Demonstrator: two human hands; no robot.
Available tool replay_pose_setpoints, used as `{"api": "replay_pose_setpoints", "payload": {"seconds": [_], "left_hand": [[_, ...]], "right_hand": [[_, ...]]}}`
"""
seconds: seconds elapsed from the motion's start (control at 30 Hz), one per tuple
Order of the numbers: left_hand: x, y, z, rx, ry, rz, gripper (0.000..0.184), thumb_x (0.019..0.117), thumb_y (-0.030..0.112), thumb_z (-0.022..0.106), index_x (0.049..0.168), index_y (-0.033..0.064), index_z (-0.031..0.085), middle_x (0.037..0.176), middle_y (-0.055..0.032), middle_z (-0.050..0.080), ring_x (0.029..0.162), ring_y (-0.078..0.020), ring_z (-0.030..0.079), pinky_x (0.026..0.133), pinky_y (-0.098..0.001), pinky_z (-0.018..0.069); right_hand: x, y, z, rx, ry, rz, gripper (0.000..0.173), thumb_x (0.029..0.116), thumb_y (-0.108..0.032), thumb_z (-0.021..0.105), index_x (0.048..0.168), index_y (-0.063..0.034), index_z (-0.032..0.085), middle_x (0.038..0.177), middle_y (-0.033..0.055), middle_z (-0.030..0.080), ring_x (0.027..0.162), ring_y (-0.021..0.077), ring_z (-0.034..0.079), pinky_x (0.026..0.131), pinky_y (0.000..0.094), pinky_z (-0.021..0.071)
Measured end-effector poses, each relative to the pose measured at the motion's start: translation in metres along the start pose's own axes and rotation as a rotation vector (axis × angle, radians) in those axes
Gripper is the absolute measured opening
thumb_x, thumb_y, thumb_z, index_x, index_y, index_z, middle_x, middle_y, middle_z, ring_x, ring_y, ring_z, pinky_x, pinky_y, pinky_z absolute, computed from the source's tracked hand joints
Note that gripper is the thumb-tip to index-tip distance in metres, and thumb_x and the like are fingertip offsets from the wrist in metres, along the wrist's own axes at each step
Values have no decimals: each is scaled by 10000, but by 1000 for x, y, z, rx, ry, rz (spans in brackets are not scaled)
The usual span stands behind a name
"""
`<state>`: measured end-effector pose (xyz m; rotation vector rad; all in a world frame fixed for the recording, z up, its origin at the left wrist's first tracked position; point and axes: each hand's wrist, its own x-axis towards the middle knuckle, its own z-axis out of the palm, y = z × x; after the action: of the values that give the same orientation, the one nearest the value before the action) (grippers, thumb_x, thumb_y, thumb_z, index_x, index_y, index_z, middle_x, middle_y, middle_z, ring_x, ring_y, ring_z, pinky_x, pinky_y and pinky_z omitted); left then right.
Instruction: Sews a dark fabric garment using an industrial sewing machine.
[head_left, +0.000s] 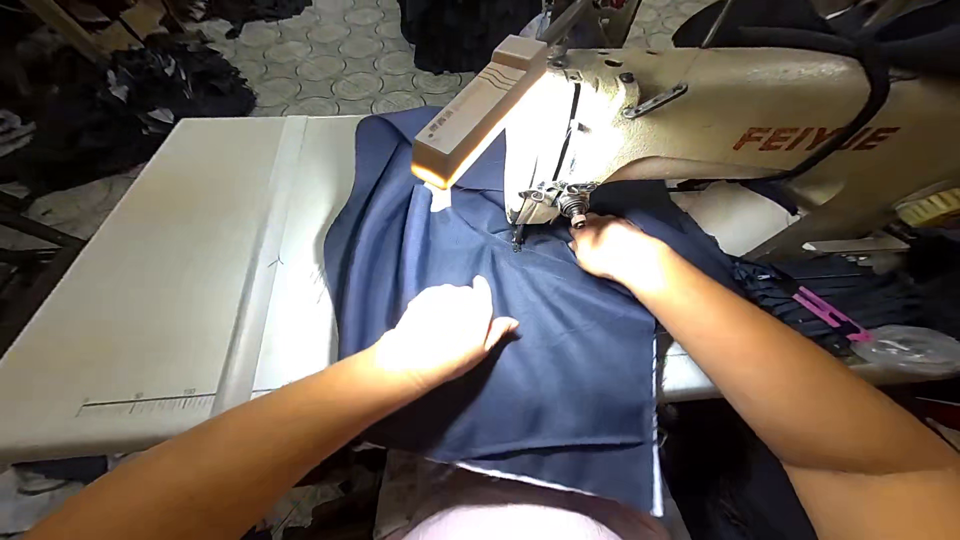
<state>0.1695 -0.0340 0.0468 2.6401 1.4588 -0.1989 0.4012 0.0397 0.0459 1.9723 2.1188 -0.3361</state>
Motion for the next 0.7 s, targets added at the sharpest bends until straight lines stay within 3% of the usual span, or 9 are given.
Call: {"api": "replay_pose_setpoints", "payload": {"seconds": [0.03, 0.07, 0.1, 0.13, 0.2, 0.33, 0.53, 0.63, 0.7], "left_hand": [[10, -14, 11, 7, 194, 148, 542, 1025, 498, 506, 1079, -13, 679, 736, -115, 638, 733, -326, 688, 611, -481, 529], [23, -32, 22, 19, 349, 289, 476, 984, 478, 556, 1040, 33, 714, 830, -109, 658, 805, -323, 687, 652, -497, 540], [34, -48, 31, 11, 389, 373, 511, 980, 507, 529, 1193, 81, 716, 1076, -126, 691, 1039, -356, 665, 829, -586, 521], [41, -59, 37, -24, 327, 394, 583, 1007, 551, 455, 1394, 156, 641, 1413, -127, 611, 1355, -387, 529, 1061, -715, 365], [42, -65, 47, -103, 147, 327, 628, 1038, 609, 335, 1586, 312, 416, 1692, -36, 293, 1579, -355, 181, 1155, -791, 80], [29, -39, 50, -136, 37, 151, 747, 990, 741, 279, 1633, 362, 281, 1735, -46, 145, 1592, -400, 12, 1111, -837, 12], [19, 13, 43, -170, -57, -93, 780, 975, 778, 250, 1649, 391, 186, 1740, -112, 55, 1562, -504, -26, 1080, -859, 48], [21, 18, 41, -180, -90, -127, 780, 968, 790, 239, 1648, 416, 158, 1744, -88, 28, 1562, -496, -50, 1080, -857, 46], [21, 17, 41, -188, -83, -124, 777, 969, 788, 243, 1646, 413, 172, 1743, -93, 35, 1562, -498, -44, 1078, -858, 45]], "right_hand": [[-3, -1, -5, 2, 11, -7, 407, 1101, -254, 437, 1272, 60, 632, 1376, 286, 568, 1301, 471, 540, 1029, 653, 435], [-11, -5, -7, 14, 50, 4, 444, 1109, -300, 420, 1312, 42, 618, 1348, 295, 584, 1276, 480, 557, 1014, 661, 438], [-19, -12, -8, 39, 80, 40, 503, 1113, -360, 397, 1373, 29, 584, 1314, 310, 601, 1255, 492, 568, 1003, 666, 433], [-23, -18, -7, 56, 72, 84, 582, 1112, -430, 363, 1443, 20, 526, 1291, 325, 616, 1247, 502, 576, 1000, 674, 435], [-20, -23, -1, 74, -16, 149, 708, 1100, -531, 281, 1527, 16, 419, 1320, 324, 608, 1272, 490, 575, 1028, 651, 449], [8, -8, 11, 187, 0, 41, 659, 1124, -453, 261, 1499, 65, 420, 1400, 333, 552, 1329, 473, 537, 1078, 642, 413], [53, 23, 30, 378, 119, -331, 475, 1142, -246, 312, 1469, 53, 485, 1486, 275, 514, 1437, 377, 455, 1201, 517, 311], [21, -6, 19, 113, 133, -81, 477, 1136, -290, 324, 1346, 61, 570, 1310, 310, 615, 1237, 473, 604, 989, 639, 471], [-18, -23, 14, 29, 213, -116, 427, 1100, -302, 453, 1261, 53, 626, 1219, 297, 638, 1135, 468, 647, 911, 627, 522]]}}
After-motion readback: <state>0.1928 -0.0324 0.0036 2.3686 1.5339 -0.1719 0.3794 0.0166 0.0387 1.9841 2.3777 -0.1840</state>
